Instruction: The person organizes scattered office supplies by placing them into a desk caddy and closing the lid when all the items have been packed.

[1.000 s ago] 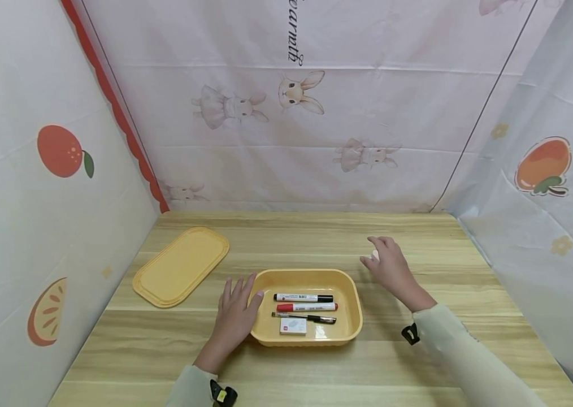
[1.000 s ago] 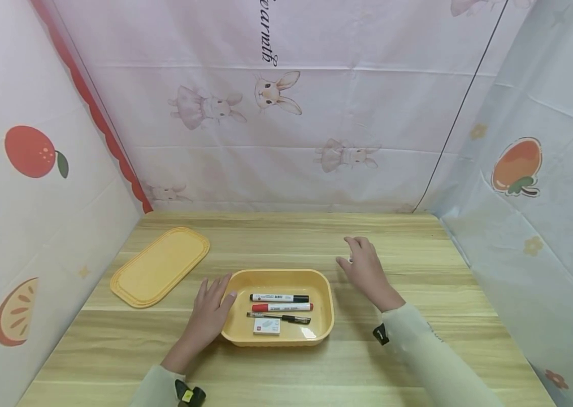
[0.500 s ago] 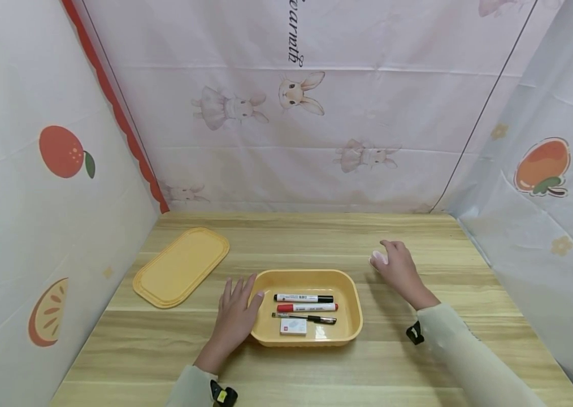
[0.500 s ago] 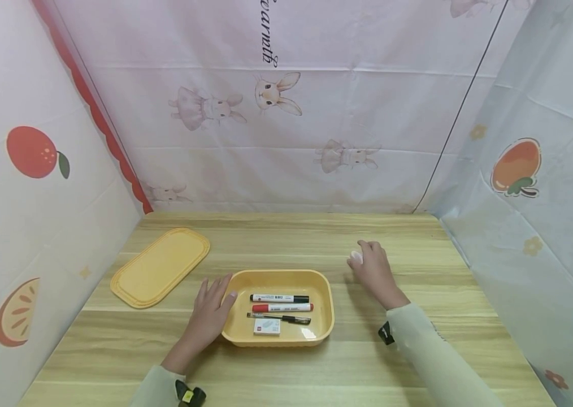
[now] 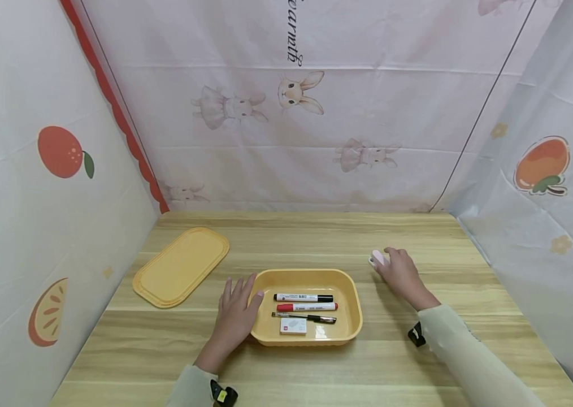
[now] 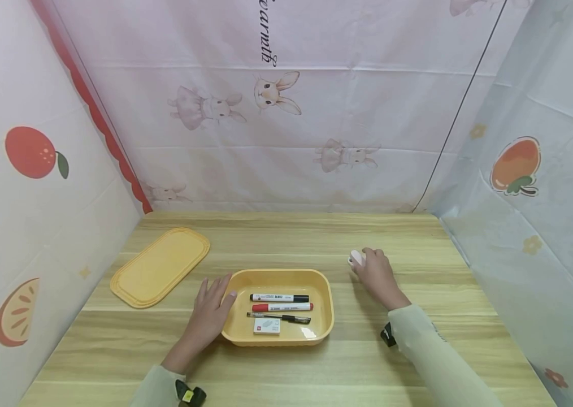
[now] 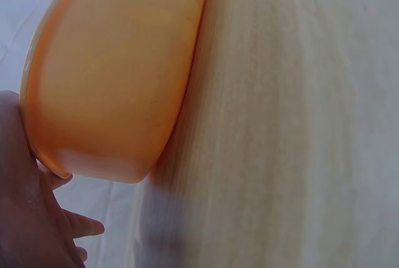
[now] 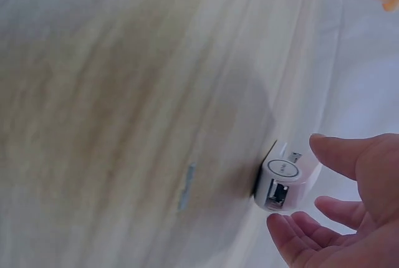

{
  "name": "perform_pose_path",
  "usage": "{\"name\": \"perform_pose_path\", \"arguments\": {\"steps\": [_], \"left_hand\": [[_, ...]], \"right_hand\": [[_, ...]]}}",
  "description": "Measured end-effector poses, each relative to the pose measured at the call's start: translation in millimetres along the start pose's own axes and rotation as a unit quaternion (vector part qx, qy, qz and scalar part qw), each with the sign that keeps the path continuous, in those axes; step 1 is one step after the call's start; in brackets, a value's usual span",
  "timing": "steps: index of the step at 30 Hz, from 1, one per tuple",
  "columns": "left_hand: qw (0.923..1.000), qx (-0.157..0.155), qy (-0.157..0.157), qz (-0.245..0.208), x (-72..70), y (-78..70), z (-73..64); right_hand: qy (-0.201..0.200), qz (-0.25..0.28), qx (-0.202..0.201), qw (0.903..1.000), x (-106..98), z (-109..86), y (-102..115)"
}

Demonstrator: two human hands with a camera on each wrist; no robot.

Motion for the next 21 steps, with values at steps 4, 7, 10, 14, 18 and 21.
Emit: {"name": "perform_pose_path", "arguments": {"steps": [4,7,10,14,18,21], "left_hand": [[1.0000,-0.002,0.000,-0.004,0.4,0.4,0.3],[1.0000,-0.003,0.000,-0.004,0.9,0.9,0.7],[1.0000,-0.003,0.000,-0.004,1.0,1.1,0.8],[1.0000,-0.002,0.000,-0.008,1.0,1.2,0.4],[1.0000,-0.002,0.000,-0.009,0.9,1.0,0.1],[1.0000,0.000,-0.002,-0.006,0.5,0.3,0.0]], "right_hand": [[0.012,-0.001,0.011,0.9999,4,1.6,-4],[0.021,0.001,0.019,0.9996,6,2.2,-7],[0.026,0.006,0.022,0.9994,8,2.3,-9],[0.029,0.011,0.021,0.9993,10,2.3,-10],[0.032,0.010,0.019,0.9992,12,3.4,-11],[0.034,0.012,0.022,0.9991,13,4.7,-11]]}}
Point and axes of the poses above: each hand's wrist, its own z-axis towards the middle knuckle, its own x-axis out of the palm, y = z × x, the point moved 2 cm from there along z, towards the middle knuckle, and after that the axes turned 4 degrees about -y, right-handed, at the moved point
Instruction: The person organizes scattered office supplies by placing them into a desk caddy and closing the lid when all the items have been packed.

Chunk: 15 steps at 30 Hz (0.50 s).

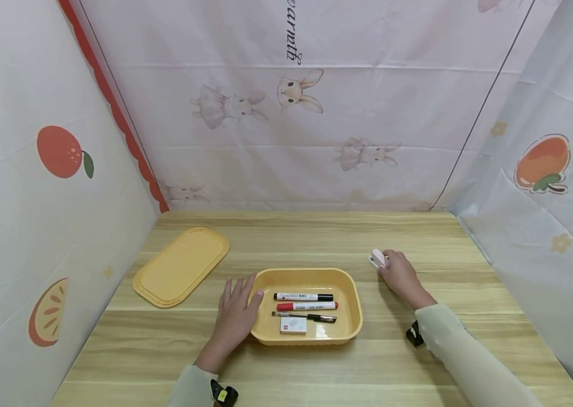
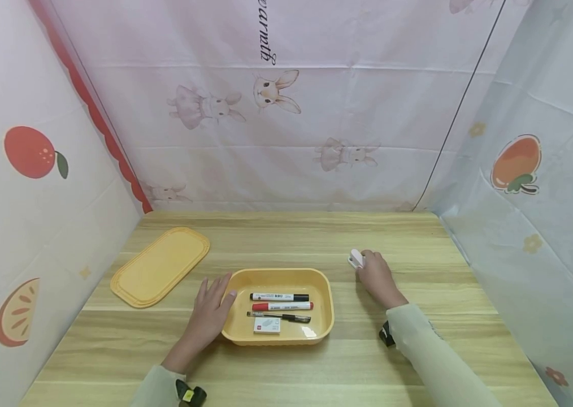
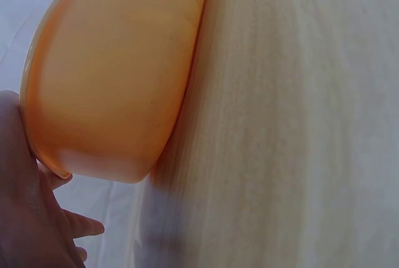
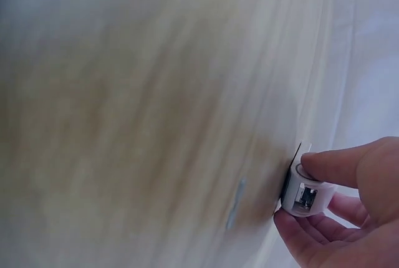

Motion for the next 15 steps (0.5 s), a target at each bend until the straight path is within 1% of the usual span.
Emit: {"name": "perform_pose_path", "arguments": {"steps": [6,15], "left_hand": [[1.0000,0.003,-0.002,0.006,-0.4,-1.0,-0.2],[1.0000,0.000,0.002,0.006,-1.3,-1.8,-0.6]], "right_hand": [[-0.005,0.020,0.025,0.9995,-2.0,-0.6,0.6],[-0.017,0.026,0.026,0.9992,-5.7,-3.1,3.5]]}}
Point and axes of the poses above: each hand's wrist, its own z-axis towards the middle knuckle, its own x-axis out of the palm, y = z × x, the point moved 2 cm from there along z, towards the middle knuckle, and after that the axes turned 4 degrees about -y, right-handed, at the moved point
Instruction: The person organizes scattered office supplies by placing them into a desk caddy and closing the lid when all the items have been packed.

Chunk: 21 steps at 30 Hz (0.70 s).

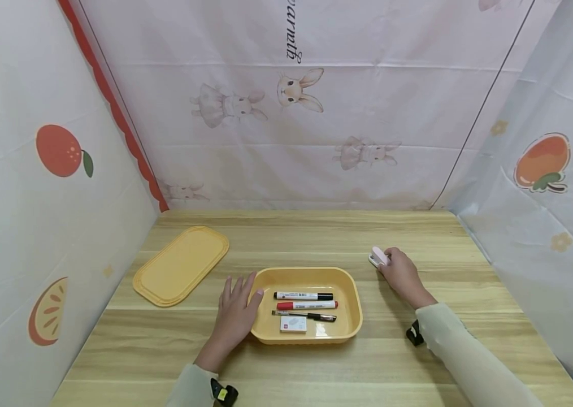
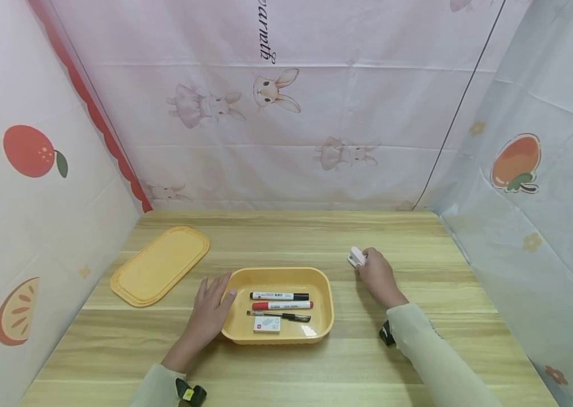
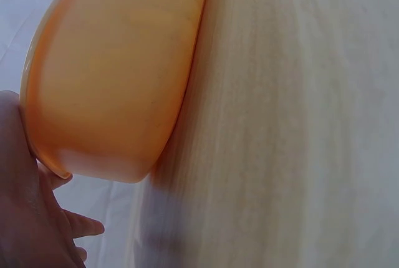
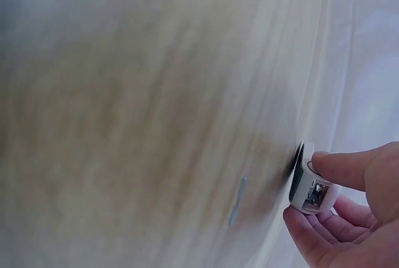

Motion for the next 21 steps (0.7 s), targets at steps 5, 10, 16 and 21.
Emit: {"name": "perform_pose_path", "arguments": {"steps": [5,10,16,21], "left_hand": [[1.0000,-0.001,0.000,0.002,0.1,-1.3,0.0],[1.0000,0.002,-0.003,0.001,0.1,-1.9,0.0],[1.0000,0.000,0.002,0.003,0.2,0.4,0.5],[1.0000,0.004,0.001,0.001,0.3,0.7,0.9]], "right_hand": [[0.001,0.001,0.002,1.0000,-2,-1.1,1],[-0.002,0.008,0.002,1.0000,-6,-2.5,5],[-0.016,0.014,-0.017,0.9996,-13,-4.9,13],[-0.032,0.011,-0.040,0.9986,-19,-8.6,25]]}}
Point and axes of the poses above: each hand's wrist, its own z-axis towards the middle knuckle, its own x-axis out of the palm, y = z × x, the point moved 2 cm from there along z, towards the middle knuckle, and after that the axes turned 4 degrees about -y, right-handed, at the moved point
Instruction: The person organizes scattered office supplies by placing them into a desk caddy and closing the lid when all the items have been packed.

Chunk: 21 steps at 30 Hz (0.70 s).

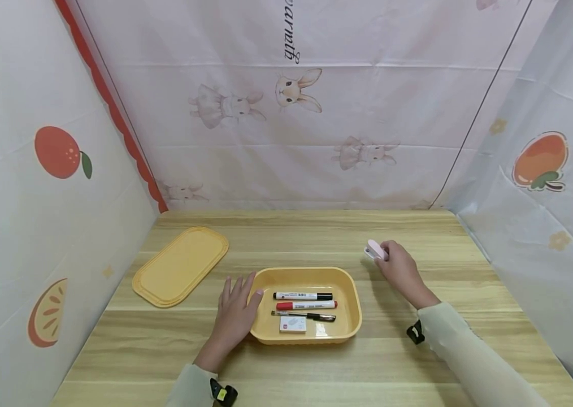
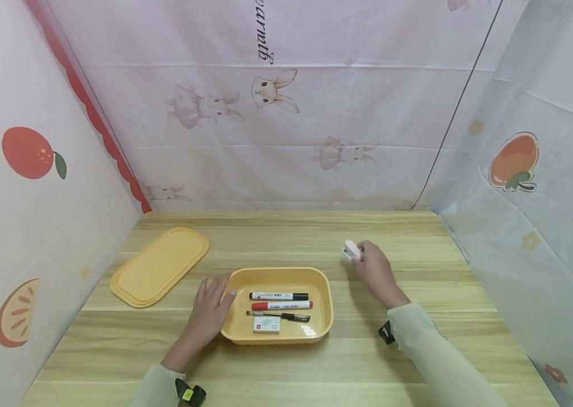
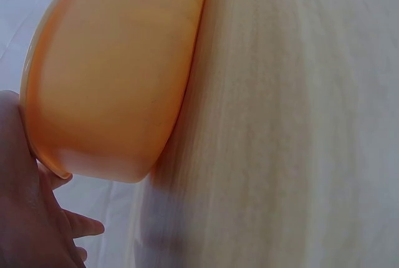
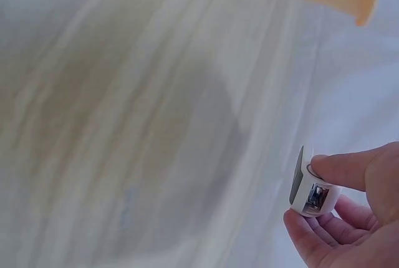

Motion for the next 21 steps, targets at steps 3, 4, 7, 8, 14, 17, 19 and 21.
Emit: {"name": "perform_pose_path", "arguments": {"steps": [3,4,7,8,14,17,19,21], "left_hand": [[1.0000,0.000,0.000,0.000,0.1,0.2,-0.3],[1.0000,-0.001,0.000,0.000,0.1,0.2,-0.4],[1.0000,-0.002,0.000,0.000,0.2,0.1,-0.4],[1.0000,-0.003,-0.001,-0.001,0.3,0.1,-0.3],[1.0000,-0.004,-0.003,0.001,1.4,1.1,0.5],[1.0000,-0.002,-0.004,0.004,1.8,1.1,0.4],[1.0000,0.000,-0.005,0.006,1.8,0.8,0.4],[1.0000,0.000,-0.006,0.007,1.7,0.6,0.3]], "right_hand": [[-0.007,0.000,-0.015,0.9999,-4,-2.5,11],[-0.009,0.000,-0.020,0.9998,-5,-3.3,15],[-0.011,0.006,-0.032,0.9994,-8,-5.4,27],[-0.012,0.009,-0.034,0.9993,-9,-6.5,31],[-0.015,0.035,-0.054,0.9978,-13,-16.0,55],[-0.012,0.046,-0.068,0.9966,-13,-22.3,66],[-0.005,0.053,-0.073,0.9959,-13,-26.6,74],[0.003,0.057,-0.077,0.9954,-13,-31.3,82]]}}
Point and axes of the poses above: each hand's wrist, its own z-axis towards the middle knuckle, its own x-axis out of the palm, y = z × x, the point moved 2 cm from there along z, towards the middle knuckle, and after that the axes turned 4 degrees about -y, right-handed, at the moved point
